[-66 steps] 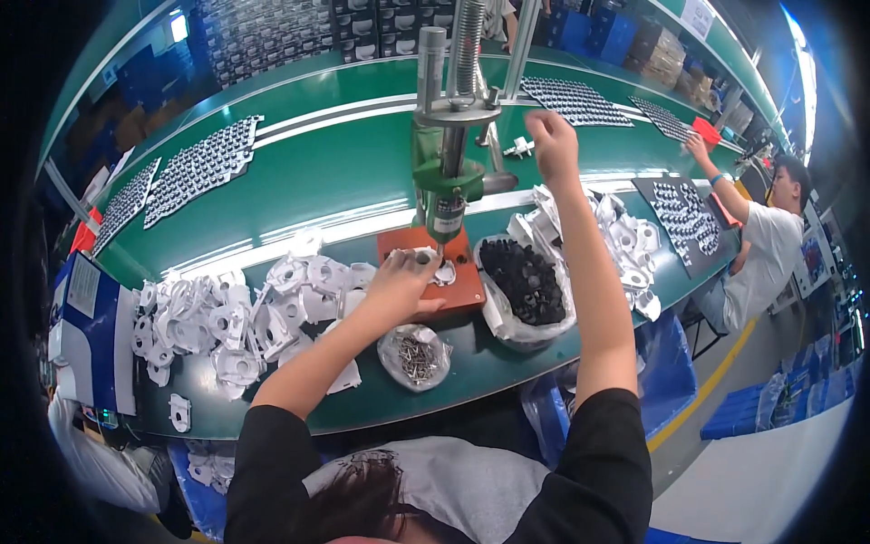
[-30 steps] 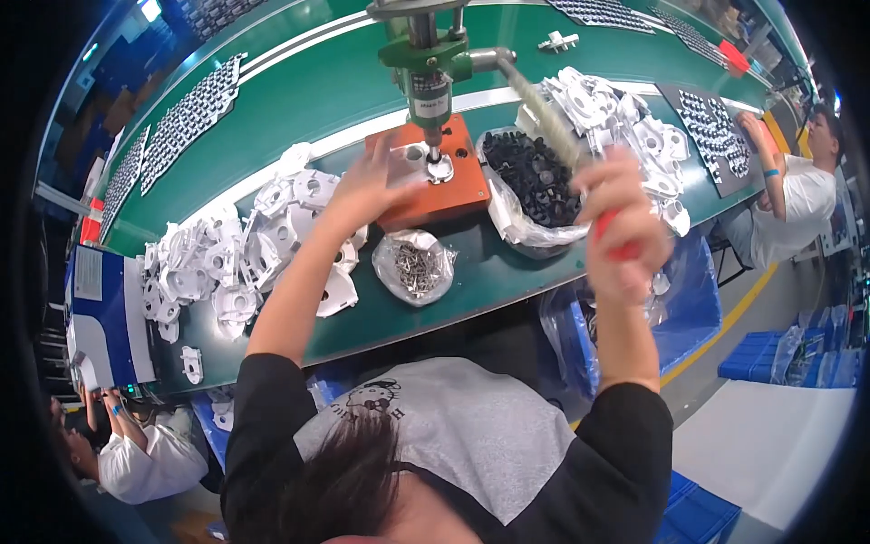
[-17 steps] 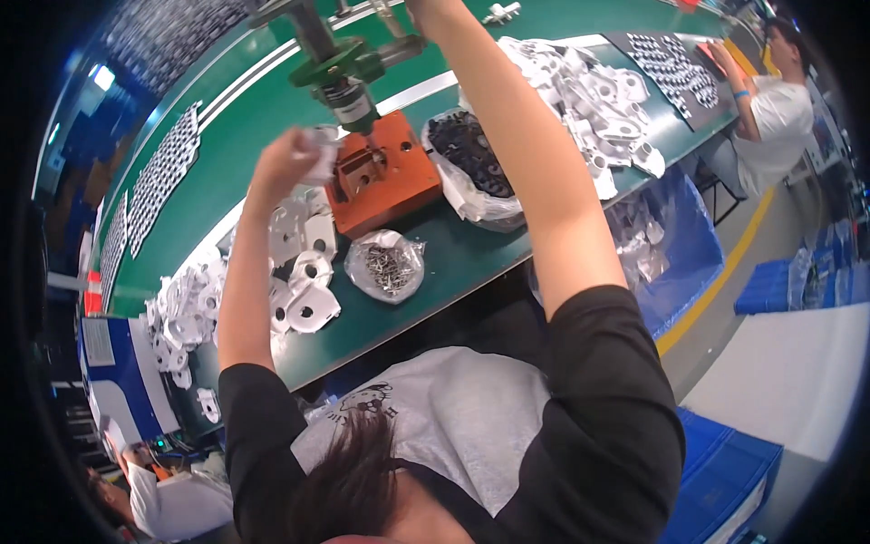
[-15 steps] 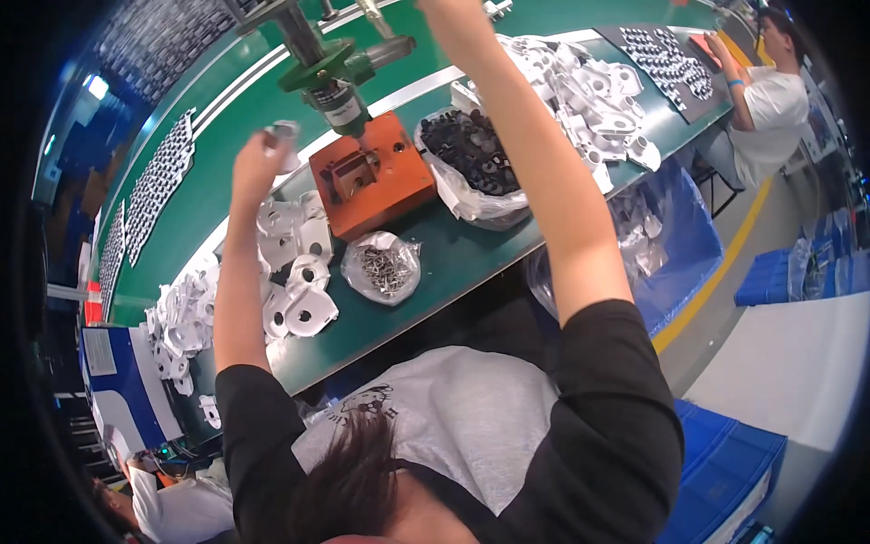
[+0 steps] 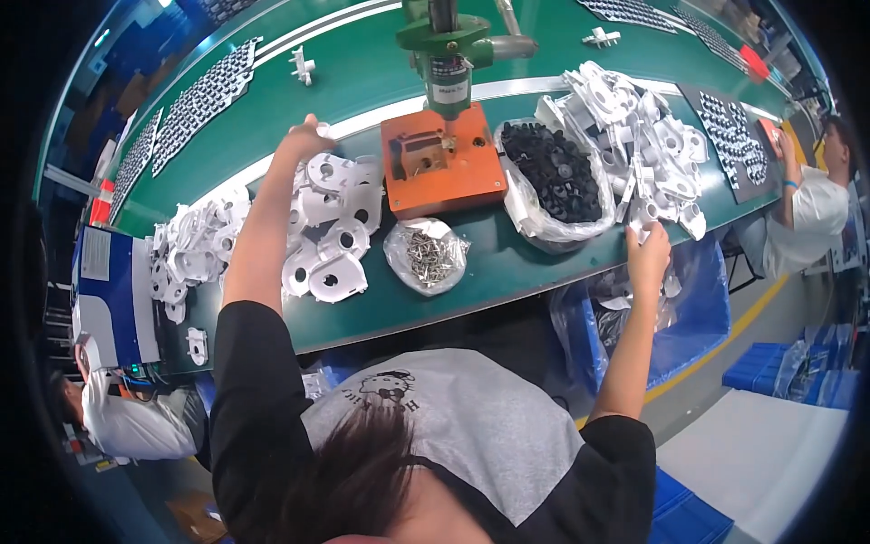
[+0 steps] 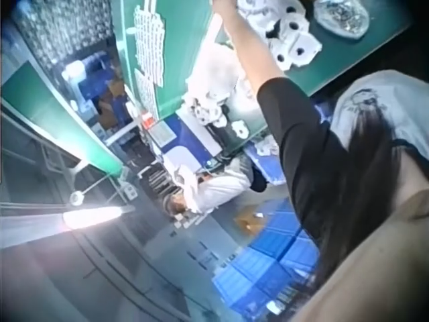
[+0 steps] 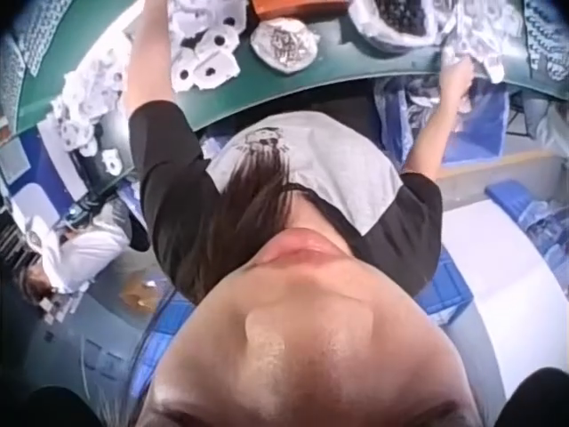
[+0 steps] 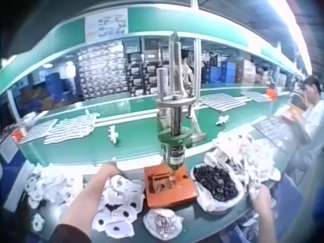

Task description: Assembling plastic electronic component housings using internal parts and a manual arbor press.

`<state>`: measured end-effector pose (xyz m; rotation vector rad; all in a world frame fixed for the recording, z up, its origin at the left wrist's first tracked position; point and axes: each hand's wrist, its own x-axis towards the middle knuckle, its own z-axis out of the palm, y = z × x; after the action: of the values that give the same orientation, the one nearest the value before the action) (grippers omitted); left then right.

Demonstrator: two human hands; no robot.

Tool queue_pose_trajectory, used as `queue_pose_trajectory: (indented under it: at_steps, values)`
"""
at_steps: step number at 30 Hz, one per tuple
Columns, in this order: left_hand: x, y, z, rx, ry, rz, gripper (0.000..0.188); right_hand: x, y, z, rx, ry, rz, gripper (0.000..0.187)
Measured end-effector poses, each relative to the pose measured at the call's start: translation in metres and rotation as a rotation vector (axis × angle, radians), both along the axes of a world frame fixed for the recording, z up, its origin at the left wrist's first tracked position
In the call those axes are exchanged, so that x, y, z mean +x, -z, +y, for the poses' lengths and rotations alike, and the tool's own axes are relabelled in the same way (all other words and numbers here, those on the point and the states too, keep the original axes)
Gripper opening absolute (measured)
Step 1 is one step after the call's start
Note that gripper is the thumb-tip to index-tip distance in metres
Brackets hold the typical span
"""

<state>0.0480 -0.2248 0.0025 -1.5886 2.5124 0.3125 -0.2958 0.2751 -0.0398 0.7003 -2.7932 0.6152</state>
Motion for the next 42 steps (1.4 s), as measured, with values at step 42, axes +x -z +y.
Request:
queue_pose_trajectory:
  at_steps: [42]
  values:
    - [-0.069,-0.033,0.319,1.290,-0.052,1.951,0.034,0.194,-0.080,-0.089,-0.981,-0.908,-0.895,0.078]
